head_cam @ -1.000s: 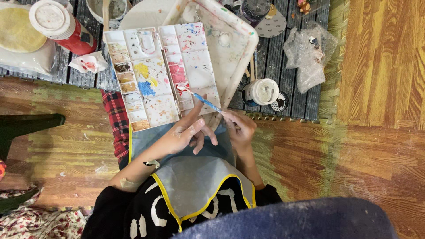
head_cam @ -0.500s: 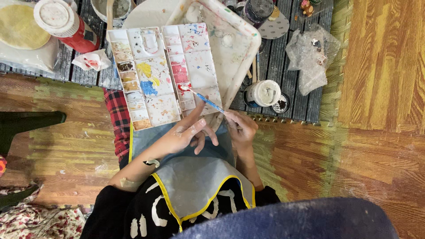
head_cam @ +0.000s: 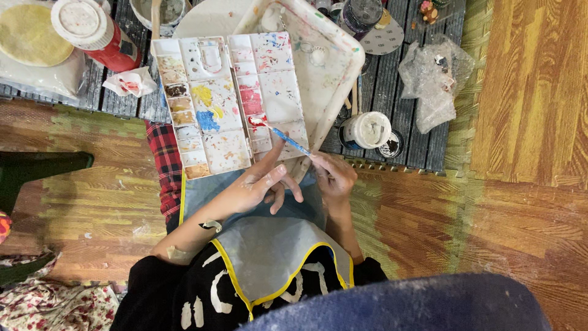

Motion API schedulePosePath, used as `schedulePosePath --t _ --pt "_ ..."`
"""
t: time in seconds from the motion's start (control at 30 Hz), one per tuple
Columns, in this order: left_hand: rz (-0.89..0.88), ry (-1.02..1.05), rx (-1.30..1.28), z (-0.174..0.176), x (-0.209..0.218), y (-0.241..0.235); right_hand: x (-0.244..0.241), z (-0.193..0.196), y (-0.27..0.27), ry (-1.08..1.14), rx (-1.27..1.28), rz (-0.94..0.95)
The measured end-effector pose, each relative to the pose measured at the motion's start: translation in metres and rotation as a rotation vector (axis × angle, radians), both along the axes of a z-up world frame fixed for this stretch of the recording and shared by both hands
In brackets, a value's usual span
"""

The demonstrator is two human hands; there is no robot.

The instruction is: The person prepares a small white ceramic ornament by handling it and a paintbrush. They open a red paint container, pour red paint into a palette, and use the brush to apply the paint to the ornament.

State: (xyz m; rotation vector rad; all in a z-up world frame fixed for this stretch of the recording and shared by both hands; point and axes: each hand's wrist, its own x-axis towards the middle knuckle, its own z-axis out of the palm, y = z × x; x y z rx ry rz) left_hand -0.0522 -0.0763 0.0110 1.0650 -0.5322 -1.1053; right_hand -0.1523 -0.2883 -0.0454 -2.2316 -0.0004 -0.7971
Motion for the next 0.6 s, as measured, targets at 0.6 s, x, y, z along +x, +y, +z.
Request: schedulePosePath --t 0.6 --pt "-0.001 0.008 -0.006 -0.003 0.000 -0.001 0.000 0.001 0.003 0.034 0.069 0.000"
